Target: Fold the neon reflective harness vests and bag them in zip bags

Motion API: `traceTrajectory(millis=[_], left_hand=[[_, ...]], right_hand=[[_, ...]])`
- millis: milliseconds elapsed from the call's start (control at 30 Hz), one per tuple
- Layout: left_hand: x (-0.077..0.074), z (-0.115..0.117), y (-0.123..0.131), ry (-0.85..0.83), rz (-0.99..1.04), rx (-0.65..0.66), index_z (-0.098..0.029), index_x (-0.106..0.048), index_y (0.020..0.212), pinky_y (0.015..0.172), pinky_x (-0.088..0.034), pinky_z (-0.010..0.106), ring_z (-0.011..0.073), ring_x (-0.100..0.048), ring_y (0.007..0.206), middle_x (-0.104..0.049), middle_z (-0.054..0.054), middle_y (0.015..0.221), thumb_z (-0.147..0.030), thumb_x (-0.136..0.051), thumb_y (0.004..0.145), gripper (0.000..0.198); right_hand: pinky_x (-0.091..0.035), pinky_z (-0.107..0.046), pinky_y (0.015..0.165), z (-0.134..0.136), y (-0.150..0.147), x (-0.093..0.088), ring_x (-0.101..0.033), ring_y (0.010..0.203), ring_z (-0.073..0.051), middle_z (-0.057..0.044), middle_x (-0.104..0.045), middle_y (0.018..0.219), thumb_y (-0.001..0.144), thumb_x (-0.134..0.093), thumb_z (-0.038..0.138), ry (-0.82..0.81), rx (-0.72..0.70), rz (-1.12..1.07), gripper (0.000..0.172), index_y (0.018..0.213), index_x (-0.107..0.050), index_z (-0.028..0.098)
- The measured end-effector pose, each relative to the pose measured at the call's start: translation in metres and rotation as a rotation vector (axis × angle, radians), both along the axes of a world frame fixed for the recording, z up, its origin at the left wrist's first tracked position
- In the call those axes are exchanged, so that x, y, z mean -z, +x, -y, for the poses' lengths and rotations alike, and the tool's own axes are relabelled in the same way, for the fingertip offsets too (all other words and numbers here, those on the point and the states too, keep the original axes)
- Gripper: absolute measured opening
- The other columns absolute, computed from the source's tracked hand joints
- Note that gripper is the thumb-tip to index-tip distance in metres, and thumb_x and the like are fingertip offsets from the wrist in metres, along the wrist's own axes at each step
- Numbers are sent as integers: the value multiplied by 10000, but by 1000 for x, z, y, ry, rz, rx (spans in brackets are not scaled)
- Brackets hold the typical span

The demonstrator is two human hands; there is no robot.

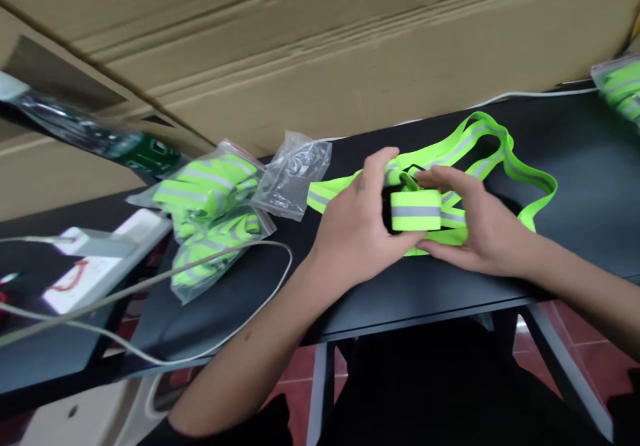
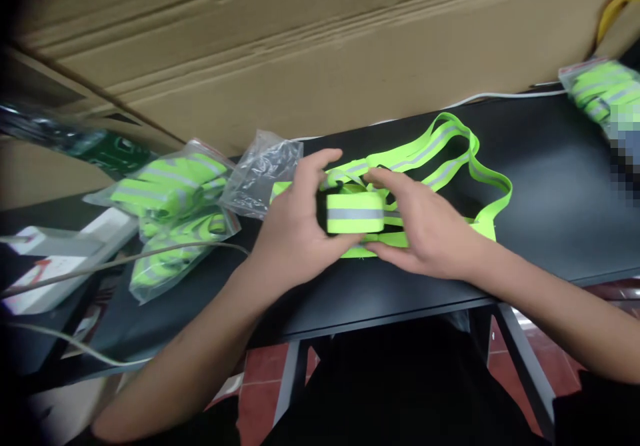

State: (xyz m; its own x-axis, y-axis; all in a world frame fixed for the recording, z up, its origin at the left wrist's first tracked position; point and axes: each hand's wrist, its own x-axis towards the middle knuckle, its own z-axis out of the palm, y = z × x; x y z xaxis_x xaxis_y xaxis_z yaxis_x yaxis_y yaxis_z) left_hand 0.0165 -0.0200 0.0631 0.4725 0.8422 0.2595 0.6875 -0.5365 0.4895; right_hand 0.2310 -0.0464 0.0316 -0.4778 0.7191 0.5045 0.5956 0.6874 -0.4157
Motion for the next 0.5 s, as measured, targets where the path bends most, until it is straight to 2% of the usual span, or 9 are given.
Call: traceTrajectory(millis=[33, 100, 200, 300, 367, 433, 500], left_hand=[[1, 0, 4, 4, -20, 36, -270, -308, 1453, 901, -536, 392, 285, -648, 1117, -580, 71, 1349, -348, -736, 758, 820], [4, -1, 5, 28, -67, 86, -258, -274, 1475, 939, -510, 404, 295, -614, 1178, -527, 91, 1430, -347, -727, 769, 844], [10, -2, -5, 73, -187, 77, -224, -239, 1505, 950, -474, 438, 309, -604, 1154, -569, 112, 1368, -323, -715, 782, 871], [18, -2, -21, 138, -319, 68, -179, -265, 1507, 973, -437, 488, 334, -579, 1132, -631, 118, 1217, -272, -699, 785, 847], [24, 0, -29, 208, -360, 90, -186, -307, 1494, 1055, -374, 532, 346, -531, 1198, -624, 122, 1215, -224, -681, 789, 799], [30, 3, -34, 283, -345, 94, -224, -336, 1481, 1136, -286, 559, 340, -492, 1259, -603, 116, 1253, -172, -657, 794, 760], [36, 4, -37, 341, -290, 52, -250, -344, 1476, 1165, -250, 565, 337, -465, 1300, -561, 123, 1307, -117, -630, 785, 760]], right_hand=[[-546, -417, 861, -3, -5, 1, -619, 1161, -308, -176, -574, 1347, 876, -614, 325, -17, -7, -21, 755, 1504, -222, 178], [-551, -376, 790, -9, -7, 3, -653, 1072, -276, -121, -634, 1236, 852, -541, 195, -12, -6, -3, 674, 1476, -285, 203], [-528, -339, 716, -17, 13, 1, -662, 936, -241, -78, -662, 1099, 794, -472, 69, 80, 54, 132, 592, 1364, -442, 226], [-507, -350, 694, -22, 42, -5, -638, 846, -233, -97, -665, 1041, 822, -445, 32, 232, 5, 361, 520, 1312, -499, 200], [-498, -360, 697, -23, 59, -6, -621, 812, -227, -100, -672, 1000, 865, -433, 31, 322, -64, 473, 463, 1289, -523, 195], [-495, -362, 701, -23, 71, -7, -615, 810, -222, -99, -673, 991, 899, -438, 52, 347, -82, 509, 410, 1262, -550, 207], [-495, -362, 702, -21, 80, -7, -615, 818, -217, -93, -672, 994, 915, -443, 76, 302, -58, 502, 377, 1230, -578, 231]])
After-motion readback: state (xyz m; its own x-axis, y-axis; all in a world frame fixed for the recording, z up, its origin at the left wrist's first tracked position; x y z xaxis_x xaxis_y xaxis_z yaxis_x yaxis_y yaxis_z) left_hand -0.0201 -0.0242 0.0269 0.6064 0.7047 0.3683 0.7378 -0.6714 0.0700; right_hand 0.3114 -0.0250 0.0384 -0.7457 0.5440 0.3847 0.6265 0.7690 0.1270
